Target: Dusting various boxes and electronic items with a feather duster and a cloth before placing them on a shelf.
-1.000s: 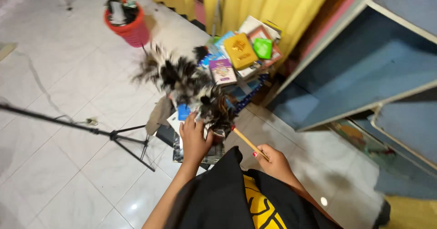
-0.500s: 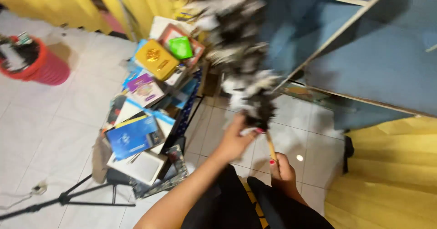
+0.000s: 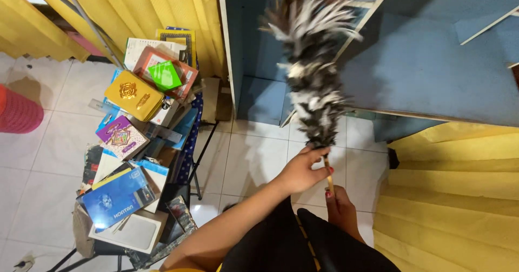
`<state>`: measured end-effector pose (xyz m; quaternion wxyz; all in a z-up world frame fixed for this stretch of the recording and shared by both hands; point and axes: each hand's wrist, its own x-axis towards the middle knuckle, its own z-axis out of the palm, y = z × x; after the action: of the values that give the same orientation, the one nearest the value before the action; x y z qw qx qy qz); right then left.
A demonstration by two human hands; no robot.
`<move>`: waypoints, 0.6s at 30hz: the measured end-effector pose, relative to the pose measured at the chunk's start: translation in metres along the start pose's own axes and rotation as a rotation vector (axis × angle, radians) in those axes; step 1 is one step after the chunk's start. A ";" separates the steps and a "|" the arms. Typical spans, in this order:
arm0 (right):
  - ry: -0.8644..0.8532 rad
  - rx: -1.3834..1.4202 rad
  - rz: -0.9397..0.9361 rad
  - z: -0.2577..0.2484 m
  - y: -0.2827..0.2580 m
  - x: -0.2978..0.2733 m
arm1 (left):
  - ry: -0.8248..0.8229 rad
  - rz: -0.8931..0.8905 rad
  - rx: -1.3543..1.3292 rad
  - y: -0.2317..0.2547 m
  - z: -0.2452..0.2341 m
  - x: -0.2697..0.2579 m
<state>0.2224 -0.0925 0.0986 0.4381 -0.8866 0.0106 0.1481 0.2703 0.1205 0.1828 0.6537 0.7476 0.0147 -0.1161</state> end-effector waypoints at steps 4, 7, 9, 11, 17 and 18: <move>-0.166 -0.065 0.248 0.007 0.004 0.010 | 0.025 -0.163 -0.022 -0.055 -0.013 0.001; -0.358 0.277 0.116 0.016 0.028 0.035 | -0.024 -0.228 0.040 -0.101 -0.027 0.003; -0.485 0.223 0.183 0.025 0.039 0.069 | -0.103 -0.274 0.092 -0.131 -0.037 0.012; -0.552 0.333 0.298 0.034 0.025 0.091 | -0.139 -0.284 0.160 -0.135 -0.043 0.013; -0.789 0.297 0.212 0.049 -0.066 0.139 | 0.008 -0.211 -0.061 -0.142 -0.054 0.015; -0.853 0.330 0.113 0.055 -0.078 0.151 | 0.082 -0.287 -0.166 -0.113 -0.068 0.013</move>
<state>0.3644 0.0152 0.0863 0.5300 -0.6628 -0.0990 0.5196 0.2741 0.2019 0.0787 0.6889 0.6852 0.1574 -0.1762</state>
